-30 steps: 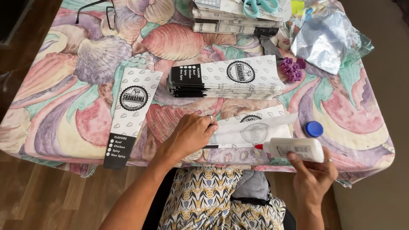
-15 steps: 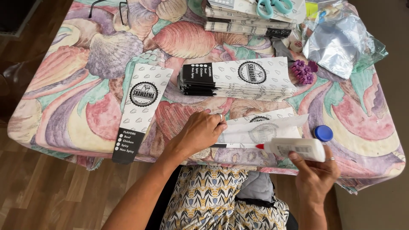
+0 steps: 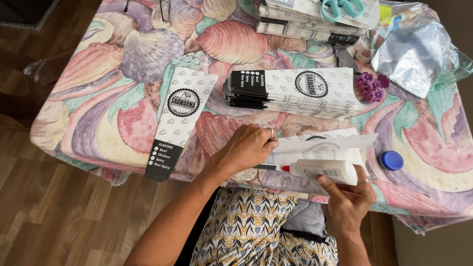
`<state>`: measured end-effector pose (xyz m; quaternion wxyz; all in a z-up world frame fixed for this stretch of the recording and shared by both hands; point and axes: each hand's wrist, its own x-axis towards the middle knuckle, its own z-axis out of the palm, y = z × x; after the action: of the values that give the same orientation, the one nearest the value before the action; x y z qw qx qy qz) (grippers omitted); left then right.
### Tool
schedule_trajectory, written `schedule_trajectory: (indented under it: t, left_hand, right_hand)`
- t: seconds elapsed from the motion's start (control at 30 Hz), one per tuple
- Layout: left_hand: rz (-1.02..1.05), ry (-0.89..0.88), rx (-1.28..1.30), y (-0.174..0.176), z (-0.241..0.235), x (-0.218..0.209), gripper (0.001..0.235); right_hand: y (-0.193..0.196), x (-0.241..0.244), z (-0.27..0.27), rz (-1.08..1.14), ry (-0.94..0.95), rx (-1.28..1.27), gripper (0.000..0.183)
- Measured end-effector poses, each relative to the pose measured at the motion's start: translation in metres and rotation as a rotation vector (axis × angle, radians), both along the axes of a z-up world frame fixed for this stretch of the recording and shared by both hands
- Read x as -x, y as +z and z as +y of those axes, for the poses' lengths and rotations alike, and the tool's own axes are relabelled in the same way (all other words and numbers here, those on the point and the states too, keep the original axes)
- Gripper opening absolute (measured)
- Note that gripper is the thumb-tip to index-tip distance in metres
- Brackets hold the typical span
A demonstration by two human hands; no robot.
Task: Folding and gluing pre-printed paper sheets to assemble food packaging bags.
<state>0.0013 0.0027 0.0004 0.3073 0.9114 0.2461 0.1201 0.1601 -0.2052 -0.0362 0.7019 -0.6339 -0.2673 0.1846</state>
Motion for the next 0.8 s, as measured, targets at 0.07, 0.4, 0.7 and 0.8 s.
schedule_trajectory:
  t: [0.07, 0.4, 0.7, 0.8]
  left_hand:
    - [-0.007, -0.002, 0.010, 0.002, 0.001, 0.001, 0.019]
    - [-0.115, 0.035, 0.136, 0.009, 0.013, 0.004, 0.015]
    - [-0.121, 0.054, 0.132, 0.010, 0.015, 0.004, 0.015]
    - [-0.136, 0.034, 0.149, 0.009, 0.015, 0.006, 0.013]
  right_hand:
    - [-0.005, 0.004, 0.007, -0.102, 0.053, -0.023, 0.031]
    - [-0.007, 0.026, 0.030, -0.250, 0.110, 0.031, 0.030]
    - [-0.009, 0.051, 0.048, -0.313, 0.196, -0.014, 0.035]
    - [-0.014, 0.044, 0.045, -0.154, 0.320, -0.187, 0.028]
